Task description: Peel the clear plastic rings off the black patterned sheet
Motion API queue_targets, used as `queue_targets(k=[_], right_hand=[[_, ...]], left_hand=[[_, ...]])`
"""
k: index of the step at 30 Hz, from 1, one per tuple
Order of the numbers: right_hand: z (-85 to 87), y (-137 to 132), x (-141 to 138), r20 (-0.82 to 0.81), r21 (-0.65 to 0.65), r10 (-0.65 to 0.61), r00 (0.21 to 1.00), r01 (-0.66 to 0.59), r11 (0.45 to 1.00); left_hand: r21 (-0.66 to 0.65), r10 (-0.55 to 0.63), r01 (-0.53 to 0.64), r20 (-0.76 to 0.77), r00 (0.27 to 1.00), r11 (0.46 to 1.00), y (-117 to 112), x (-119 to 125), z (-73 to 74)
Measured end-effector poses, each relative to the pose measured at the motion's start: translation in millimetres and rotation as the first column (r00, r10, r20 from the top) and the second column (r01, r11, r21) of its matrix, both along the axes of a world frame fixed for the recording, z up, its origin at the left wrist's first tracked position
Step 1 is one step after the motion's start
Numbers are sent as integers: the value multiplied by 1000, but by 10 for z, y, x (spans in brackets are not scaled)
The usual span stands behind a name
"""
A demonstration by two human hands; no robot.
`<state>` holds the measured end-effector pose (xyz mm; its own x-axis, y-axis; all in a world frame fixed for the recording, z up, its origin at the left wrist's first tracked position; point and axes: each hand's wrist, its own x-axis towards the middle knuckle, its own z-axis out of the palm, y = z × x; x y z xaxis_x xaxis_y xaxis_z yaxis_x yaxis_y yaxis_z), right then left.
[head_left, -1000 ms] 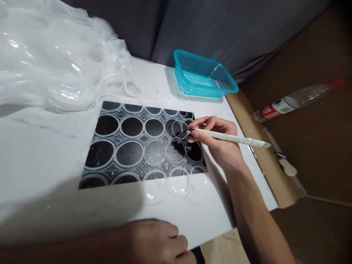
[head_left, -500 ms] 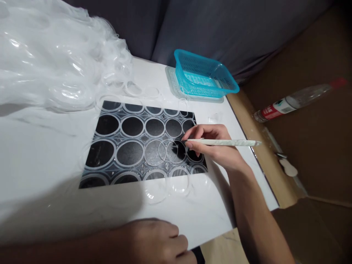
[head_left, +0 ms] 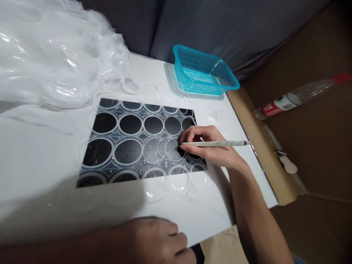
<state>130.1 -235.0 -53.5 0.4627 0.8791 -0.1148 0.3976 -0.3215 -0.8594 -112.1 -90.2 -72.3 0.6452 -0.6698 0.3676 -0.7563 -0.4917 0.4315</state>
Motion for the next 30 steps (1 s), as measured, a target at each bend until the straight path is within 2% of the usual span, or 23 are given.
queue_targets(k=[7,10,15,21,26,30], right_hand=[[-5,18,-13,44,-4,-5,999,5,1000],[-26,35,-25,33,4,-27,999,27,1000],[-60,55,-37,45,14,-47,998,46,999],[-58,65,-45,83,17,-17,996,15,1000],[-53,77,-62,96,36,16,995,-20,999],[-34,92,-102,70,48,28,997,-32,998]], left_hand=[[-18,2,-2,-23,1000,1000,22,-2,39],[-17,-4,4,12,1000,1000,2,10,38],[3,-4,4,101,995,1000,-117,18,-53],[2,-6,6,136,991,1000,-171,15,-134],[-6,11,-11,68,998,1000,-110,-14,-111],[-10,7,-7,14,1000,1000,-57,-8,-26]])
